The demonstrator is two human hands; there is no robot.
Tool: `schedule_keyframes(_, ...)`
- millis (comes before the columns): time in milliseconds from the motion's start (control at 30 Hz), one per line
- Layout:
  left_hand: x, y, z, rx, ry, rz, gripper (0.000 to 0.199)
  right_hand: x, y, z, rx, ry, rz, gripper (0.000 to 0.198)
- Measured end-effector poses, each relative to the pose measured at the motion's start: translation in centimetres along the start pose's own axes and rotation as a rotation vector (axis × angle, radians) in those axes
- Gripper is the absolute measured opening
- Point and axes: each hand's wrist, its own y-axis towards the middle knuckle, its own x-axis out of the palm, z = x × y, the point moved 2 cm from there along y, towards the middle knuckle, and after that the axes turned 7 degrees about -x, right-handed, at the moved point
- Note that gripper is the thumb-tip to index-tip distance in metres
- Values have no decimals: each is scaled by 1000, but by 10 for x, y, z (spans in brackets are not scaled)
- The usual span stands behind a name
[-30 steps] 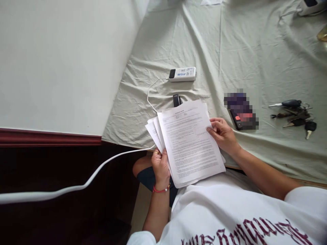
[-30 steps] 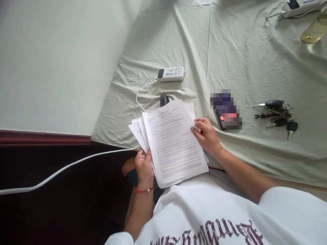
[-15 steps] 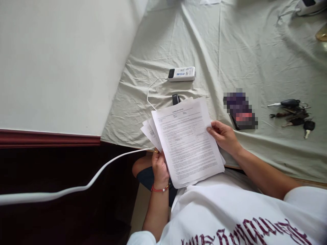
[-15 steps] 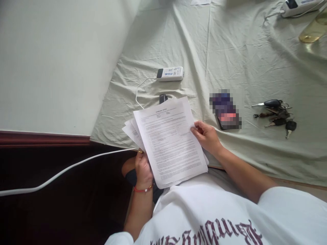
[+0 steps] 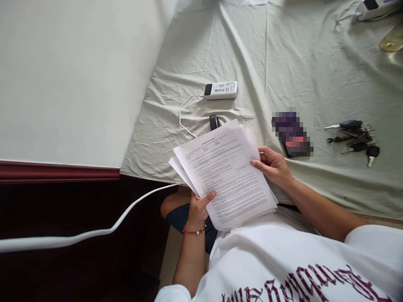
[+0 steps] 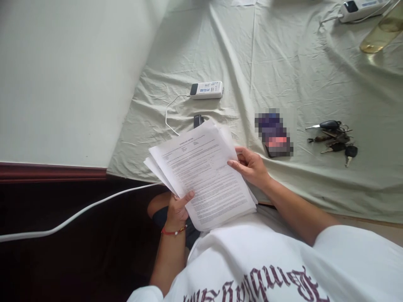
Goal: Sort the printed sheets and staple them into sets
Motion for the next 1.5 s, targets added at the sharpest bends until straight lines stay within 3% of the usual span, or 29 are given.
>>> schedule_keyframes(133,5,-3,0,-3,26,-83,62,-3,-1,-5,-40,-53,-29,34)
schedule_keyframes(233,13,-3,3,27,80,-139,56,-6,-3,-6,39,3,-121,31)
schedule_keyframes(367,25,-1,15,135,132,-152,54,-9,-6,-9,181,109,-191,43)
schedule_keyframes(500,32,5,36,187,163,-162,48,-10,0,-19,183,122,-161,46)
schedule_keyframes(633,42,15,66,274,217,-165,44,-8,13,-47,91,96,-103,42)
schedule_keyframes(733,55,20,95,479,256,-182,44,-3,25,-82,-56,46,-82,43)
schedule_keyframes(867,61,27,120,686,278,-166,58,3,37,-116,-250,-71,-42,45)
schedule_keyframes(1000,48,37,112,721,348,-167,59,-3,46,-100,-234,-136,-101,40)
schedule_keyframes(1100,37,42,93,629,354,-202,55,-12,47,-70,-146,-131,-191,35)
schedule_keyframes(1233,36,43,73,523,301,-178,64,-15,42,-46,-124,-111,-171,38)
schedule_keyframes(1367,42,41,75,538,302,-135,79,0,38,-57,-152,-130,-238,63)
schedule_keyframes(1500,41,36,93,669,374,-111,79,4,39,-75,-233,-141,-179,56)
